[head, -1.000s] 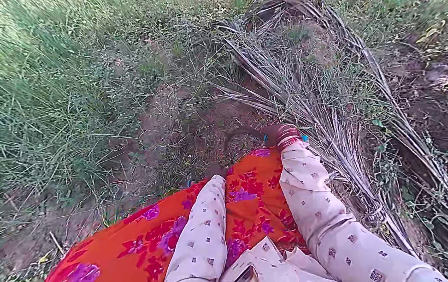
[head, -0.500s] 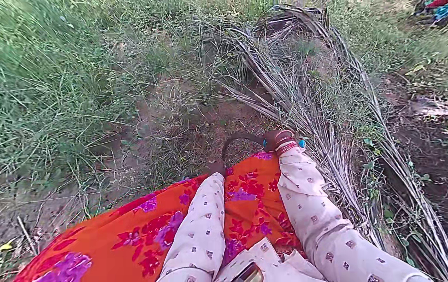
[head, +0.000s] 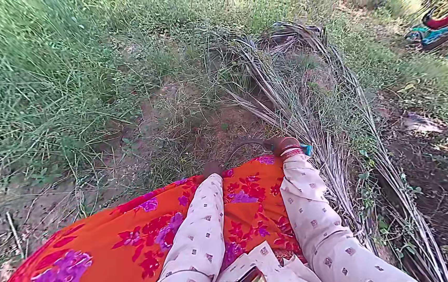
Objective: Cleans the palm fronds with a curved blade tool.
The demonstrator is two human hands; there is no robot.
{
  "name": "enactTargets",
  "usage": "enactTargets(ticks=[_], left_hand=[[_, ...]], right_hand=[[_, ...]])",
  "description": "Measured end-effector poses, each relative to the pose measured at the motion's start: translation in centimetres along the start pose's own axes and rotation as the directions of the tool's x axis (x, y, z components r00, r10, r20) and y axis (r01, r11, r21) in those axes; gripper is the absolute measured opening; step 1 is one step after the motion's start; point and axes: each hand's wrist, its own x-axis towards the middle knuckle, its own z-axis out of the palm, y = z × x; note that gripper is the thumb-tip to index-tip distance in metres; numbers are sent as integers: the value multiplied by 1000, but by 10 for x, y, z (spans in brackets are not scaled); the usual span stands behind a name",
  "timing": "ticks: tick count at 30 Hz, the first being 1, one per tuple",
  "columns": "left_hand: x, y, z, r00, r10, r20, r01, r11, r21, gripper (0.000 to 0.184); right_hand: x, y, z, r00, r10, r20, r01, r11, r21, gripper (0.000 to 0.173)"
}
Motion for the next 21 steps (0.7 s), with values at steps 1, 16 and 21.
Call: enactTargets(ticks=[1, 16, 21], left_hand=[[0, 0, 0, 1000, -3, -1, 3, 1000, -1, 45], [5, -1, 1, 1000, -16, -15, 16, 998, -54, 42], [12, -28, -1, 990, -113, -87, 81, 947, -310, 45]], right_hand=[[1, 2, 1, 1000, 3, -17, -3, 1000, 10, 56], [5, -9, 2, 995, -70, 71, 76, 994, -83, 46], [-7, 38, -11, 1000, 7, -6, -7, 997, 81, 58]])
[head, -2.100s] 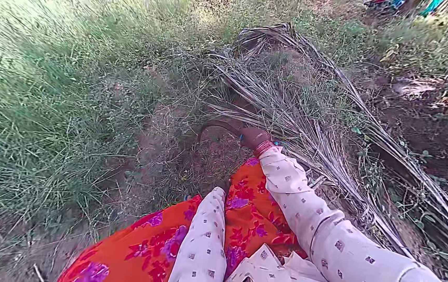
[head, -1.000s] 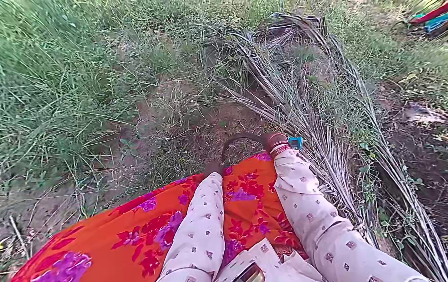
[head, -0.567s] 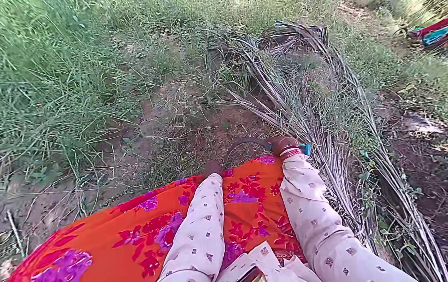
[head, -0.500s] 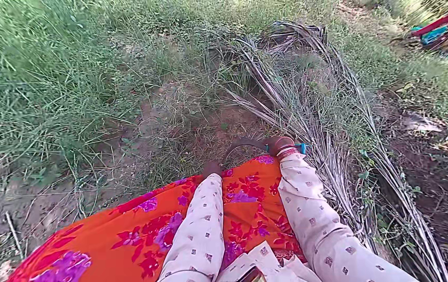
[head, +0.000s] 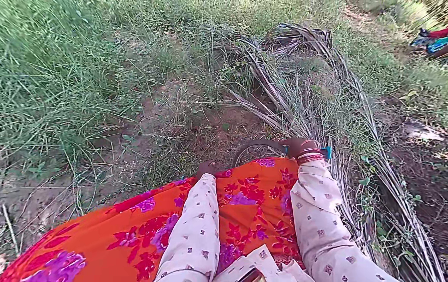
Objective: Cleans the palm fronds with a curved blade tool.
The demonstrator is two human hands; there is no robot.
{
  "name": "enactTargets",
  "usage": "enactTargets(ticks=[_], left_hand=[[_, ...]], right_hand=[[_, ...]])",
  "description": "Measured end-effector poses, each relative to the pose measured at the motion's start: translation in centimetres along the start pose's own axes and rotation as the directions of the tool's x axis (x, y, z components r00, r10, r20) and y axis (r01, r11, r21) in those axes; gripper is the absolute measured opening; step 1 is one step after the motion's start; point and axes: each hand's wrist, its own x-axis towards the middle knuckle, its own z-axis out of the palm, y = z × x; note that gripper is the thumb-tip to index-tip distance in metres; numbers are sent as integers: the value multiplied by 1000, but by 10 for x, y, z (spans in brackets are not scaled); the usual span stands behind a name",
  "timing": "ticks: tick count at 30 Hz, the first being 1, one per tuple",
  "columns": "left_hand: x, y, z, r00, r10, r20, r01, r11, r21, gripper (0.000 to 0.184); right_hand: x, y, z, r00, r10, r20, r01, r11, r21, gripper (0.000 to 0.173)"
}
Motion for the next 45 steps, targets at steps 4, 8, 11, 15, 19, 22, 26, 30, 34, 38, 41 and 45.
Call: enactTargets(ticks=[4, 8, 11, 15, 19, 22, 26, 30, 34, 38, 41, 45], left_hand=[[12, -12, 1, 996, -8, -89, -4, 991, -131, 42], [22, -10, 26, 1000, 17, -18, -16, 996, 87, 64], [20, -2, 29, 994, 95, 59, -106, 971, 216, 69], [18, 4, 29, 966, 162, 199, -213, 939, 269, 60], [10, 18, 33, 955, 199, 221, -260, 917, 301, 61], [-4, 32, 28, 952, 215, 220, -275, 915, 294, 56], [-6, 34, 33, 957, 202, 207, -253, 932, 261, 48], [-7, 37, 29, 964, 181, 195, -213, 964, 157, 43], [-4, 39, 29, 978, 118, 171, -143, 979, 142, 40], [3, 41, 27, 973, 105, 203, -151, 963, 222, 43], [1, 49, 26, 975, 92, 203, -149, 947, 286, 43], [11, 34, 13, 992, 52, 111, -71, 981, 180, 44]], right_hand=[[23, -3, 14, 999, -35, -19, 36, 997, 75, 62], [36, -9, 22, 996, -86, -23, 88, 994, 66, 61], [36, -14, 23, 996, -93, 8, 93, 995, 34, 61], [33, -7, 24, 998, -66, -1, 66, 997, 49, 61], [34, 5, 23, 998, -65, 18, 64, 996, 60, 61], [27, 2, 21, 998, -49, 46, 47, 998, 35, 62], [25, -9, 25, 1000, 10, 21, -11, 1000, 15, 60], [24, -19, 23, 998, -10, 58, 13, 999, -50, 61], [27, -16, 20, 996, -34, 84, 39, 998, -58, 63], [24, -11, 16, 993, -58, 101, 64, 996, -61, 64], [23, -1, 16, 993, -69, 95, 73, 997, -31, 63], [5, 16, 2, 998, -31, 49, 27, 996, 91, 65]])
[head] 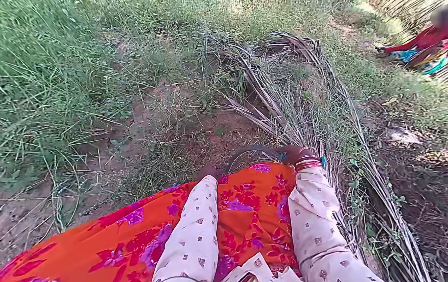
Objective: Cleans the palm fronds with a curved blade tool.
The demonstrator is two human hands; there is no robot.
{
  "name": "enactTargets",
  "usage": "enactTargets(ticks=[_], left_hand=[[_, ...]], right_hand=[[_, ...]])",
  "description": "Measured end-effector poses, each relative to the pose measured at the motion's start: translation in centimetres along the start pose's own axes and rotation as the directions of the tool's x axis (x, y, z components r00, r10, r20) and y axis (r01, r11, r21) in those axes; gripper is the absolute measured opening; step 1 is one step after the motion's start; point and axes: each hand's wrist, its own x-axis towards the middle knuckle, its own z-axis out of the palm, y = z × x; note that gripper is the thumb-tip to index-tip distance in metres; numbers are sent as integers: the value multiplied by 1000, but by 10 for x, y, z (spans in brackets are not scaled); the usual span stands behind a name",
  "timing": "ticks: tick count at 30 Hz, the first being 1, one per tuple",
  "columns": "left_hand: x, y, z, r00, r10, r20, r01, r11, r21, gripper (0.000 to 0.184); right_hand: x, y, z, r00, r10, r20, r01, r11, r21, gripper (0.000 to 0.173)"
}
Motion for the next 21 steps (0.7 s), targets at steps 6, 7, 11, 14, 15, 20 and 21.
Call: enactTargets(ticks=[6, 7, 11, 14, 15, 20, 21], left_hand=[[11, -57, 6, 976, -137, -167, 93, 965, -245, 42], [12, -57, 9, 978, -132, -162, 98, 975, -201, 45], [20, -35, 21, 995, 62, -80, -59, 998, 36, 47], [20, -18, 28, 986, 169, 8, -168, 976, 137, 46], [16, -13, 27, 982, 185, 30, -188, 971, 149, 45], [-2, 4, 21, 987, 140, 73, -150, 976, 158, 48], [-3, 5, 20, 990, 126, 71, -135, 979, 151, 49]], right_hand=[[13, -24, 13, 998, -24, -65, 23, 999, -25, 61], [19, -24, 16, 997, -49, -61, 48, 999, -18, 60], [32, -6, 20, 989, -116, -93, 120, 992, 34, 62], [31, -3, 18, 995, -62, -81, 65, 997, 31, 63], [30, -3, 18, 996, -46, -74, 49, 998, 30, 64], [30, 3, 19, 1000, -13, -20, 13, 1000, -13, 68], [29, 1, 18, 1000, -4, -10, 4, 1000, -21, 68]])
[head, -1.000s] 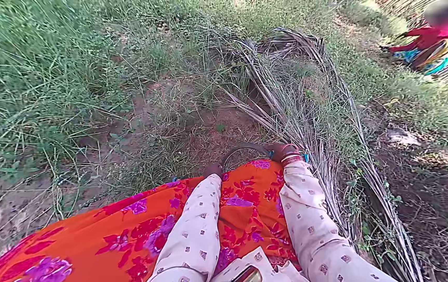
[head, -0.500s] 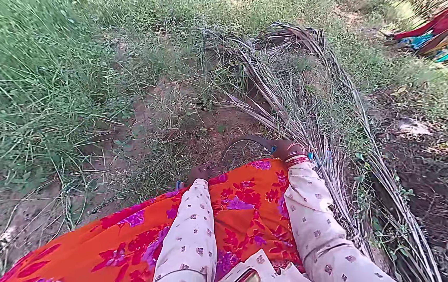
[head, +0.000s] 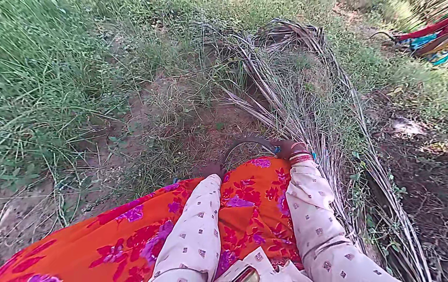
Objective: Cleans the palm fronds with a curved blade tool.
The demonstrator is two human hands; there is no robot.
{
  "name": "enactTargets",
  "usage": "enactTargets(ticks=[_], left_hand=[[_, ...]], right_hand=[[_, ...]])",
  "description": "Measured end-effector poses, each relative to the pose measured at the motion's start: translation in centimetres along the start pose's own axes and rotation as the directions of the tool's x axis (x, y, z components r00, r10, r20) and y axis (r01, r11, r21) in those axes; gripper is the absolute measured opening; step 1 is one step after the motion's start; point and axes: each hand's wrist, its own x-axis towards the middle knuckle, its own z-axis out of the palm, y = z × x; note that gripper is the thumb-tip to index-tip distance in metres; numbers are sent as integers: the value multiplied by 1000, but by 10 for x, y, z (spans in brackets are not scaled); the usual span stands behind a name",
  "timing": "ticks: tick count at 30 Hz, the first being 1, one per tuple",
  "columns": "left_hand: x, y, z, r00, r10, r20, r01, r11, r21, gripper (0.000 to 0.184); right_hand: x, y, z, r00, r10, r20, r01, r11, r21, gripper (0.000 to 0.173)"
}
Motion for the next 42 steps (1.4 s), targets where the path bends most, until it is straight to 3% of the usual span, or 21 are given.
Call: enactTargets(ticks=[14, 19, 24, 28, 33, 37, 42], left_hand=[[-1, 7, -1, 998, 26, -55, -31, 994, -104, 42], [5, -6, 1, 996, -68, -52, 52, 963, -265, 42], [9, -8, 1, 996, -86, -34, 75, 965, -250, 44], [3, -14, -5, 973, -205, -109, 140, 892, -430, 43], [18, -45, 7, 931, -315, -184, 224, 892, -393, 53], [9, -23, 5, 969, -171, -179, 124, 960, -250, 56], [17, 2, 16, 983, 101, -156, -118, 988, -104, 60]], right_hand=[[-7, -32, 1, 1000, 13, 28, -9, 992, -123, 59], [-5, -33, 1, 998, -5, 59, 14, 987, -159, 55], [-14, -30, -4, 998, 6, 60, 4, 985, -171, 57], [-34, -16, -20, 999, -5, 33, 9, 991, -134, 57], [-24, -17, -13, 999, 27, -29, -29, 997, -68, 64], [-18, -1, -11, 999, -2, -44, 2, 1000, 11, 64], [-20, 5, -15, 986, 117, -118, -107, 990, 88, 65]])
